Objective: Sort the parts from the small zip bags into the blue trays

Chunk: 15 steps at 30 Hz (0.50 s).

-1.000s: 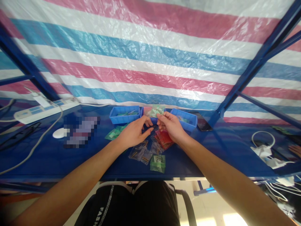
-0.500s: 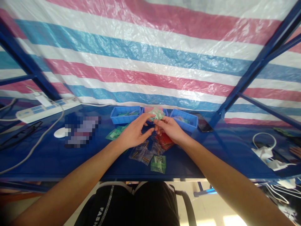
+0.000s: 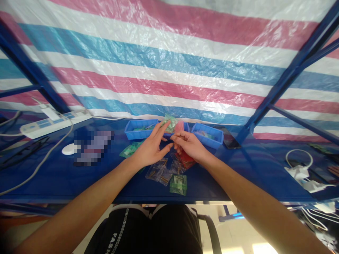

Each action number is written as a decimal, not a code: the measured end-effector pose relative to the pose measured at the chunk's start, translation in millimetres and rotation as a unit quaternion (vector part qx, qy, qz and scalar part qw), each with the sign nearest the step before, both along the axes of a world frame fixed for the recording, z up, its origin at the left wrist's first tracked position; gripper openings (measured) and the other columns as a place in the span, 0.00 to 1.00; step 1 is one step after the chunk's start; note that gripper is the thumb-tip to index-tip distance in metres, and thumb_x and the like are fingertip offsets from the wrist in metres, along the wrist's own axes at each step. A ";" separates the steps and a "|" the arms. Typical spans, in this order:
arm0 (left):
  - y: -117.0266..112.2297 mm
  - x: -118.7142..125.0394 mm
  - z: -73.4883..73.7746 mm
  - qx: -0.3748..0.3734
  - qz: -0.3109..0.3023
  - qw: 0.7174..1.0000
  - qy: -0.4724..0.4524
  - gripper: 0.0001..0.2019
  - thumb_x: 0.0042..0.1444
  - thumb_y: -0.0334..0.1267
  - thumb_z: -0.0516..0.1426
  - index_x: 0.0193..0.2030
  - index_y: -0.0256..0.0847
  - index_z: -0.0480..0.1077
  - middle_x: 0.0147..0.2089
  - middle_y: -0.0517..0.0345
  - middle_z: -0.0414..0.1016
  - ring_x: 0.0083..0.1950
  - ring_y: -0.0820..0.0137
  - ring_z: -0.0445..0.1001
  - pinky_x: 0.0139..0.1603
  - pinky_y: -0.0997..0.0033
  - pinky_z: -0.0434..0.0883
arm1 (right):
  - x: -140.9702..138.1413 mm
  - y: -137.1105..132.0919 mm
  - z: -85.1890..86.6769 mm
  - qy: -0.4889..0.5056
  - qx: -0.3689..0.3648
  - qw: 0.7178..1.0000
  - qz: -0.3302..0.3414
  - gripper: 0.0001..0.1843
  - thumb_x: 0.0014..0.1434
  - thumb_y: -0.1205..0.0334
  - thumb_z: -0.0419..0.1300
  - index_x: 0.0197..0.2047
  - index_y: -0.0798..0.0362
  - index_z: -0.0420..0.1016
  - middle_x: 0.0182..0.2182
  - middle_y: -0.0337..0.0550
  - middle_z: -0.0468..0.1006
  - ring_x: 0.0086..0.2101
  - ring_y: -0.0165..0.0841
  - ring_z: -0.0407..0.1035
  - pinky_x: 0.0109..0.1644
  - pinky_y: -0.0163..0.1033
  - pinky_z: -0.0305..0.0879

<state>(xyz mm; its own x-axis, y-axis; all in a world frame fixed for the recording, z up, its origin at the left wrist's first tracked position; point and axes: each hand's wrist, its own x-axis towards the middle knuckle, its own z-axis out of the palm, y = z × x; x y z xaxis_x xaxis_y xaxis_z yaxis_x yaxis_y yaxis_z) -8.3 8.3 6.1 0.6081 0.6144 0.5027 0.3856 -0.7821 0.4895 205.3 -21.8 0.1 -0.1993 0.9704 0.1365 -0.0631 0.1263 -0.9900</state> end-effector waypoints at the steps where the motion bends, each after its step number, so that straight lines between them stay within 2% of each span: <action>1: 1.2 0.3 -1.5 -0.003 0.003 1.000 -0.010 0.45 0.70 0.42 0.60 0.85 0.55 0.38 0.86 0.43 0.36 0.64 0.51 0.79 0.60 0.50 0.83 | 0.0 -0.2 0.5 -0.003 0.001 1.000 0.002 0.22 0.61 0.41 0.73 0.39 0.51 0.76 0.26 0.35 0.78 0.21 0.27 0.67 0.28 0.36 0.64; 5: 4.3 1.1 -4.6 0.007 0.013 0.999 -0.040 0.47 0.71 0.41 0.59 0.85 0.55 0.32 0.87 0.43 0.29 0.67 0.51 0.77 0.58 0.52 0.84 | -0.5 -1.6 2.3 -0.012 0.011 1.000 0.005 0.22 0.62 0.40 0.72 0.38 0.51 0.76 0.26 0.35 0.77 0.21 0.27 0.66 0.28 0.36 0.63; 10: 4.7 0.1 -4.0 0.022 0.019 0.999 -0.018 0.46 0.70 0.39 0.59 0.85 0.54 0.35 0.87 0.41 0.28 0.66 0.52 0.78 0.57 0.51 0.84 | -2.0 -2.9 3.7 -0.018 0.005 1.000 -0.001 0.23 0.60 0.38 0.73 0.38 0.51 0.77 0.26 0.36 0.78 0.21 0.28 0.67 0.28 0.36 0.64; 13: 5.0 -0.1 -4.0 0.035 0.020 0.999 -0.013 0.45 0.70 0.39 0.60 0.85 0.51 0.38 0.87 0.39 0.30 0.70 0.50 0.75 0.62 0.48 0.82 | -2.0 -2.5 3.4 -0.016 0.004 1.000 0.000 0.23 0.59 0.38 0.73 0.38 0.51 0.77 0.26 0.36 0.78 0.21 0.28 0.67 0.28 0.36 0.64; 15: 5.3 -0.1 -3.8 0.041 0.022 0.999 -0.011 0.43 0.70 0.39 0.60 0.84 0.48 0.40 0.87 0.39 0.33 0.75 0.47 0.69 0.67 0.47 0.79 | -1.5 -2.3 2.9 -0.016 0.006 1.000 0.003 0.23 0.60 0.39 0.72 0.39 0.51 0.77 0.26 0.36 0.78 0.21 0.28 0.67 0.28 0.36 0.64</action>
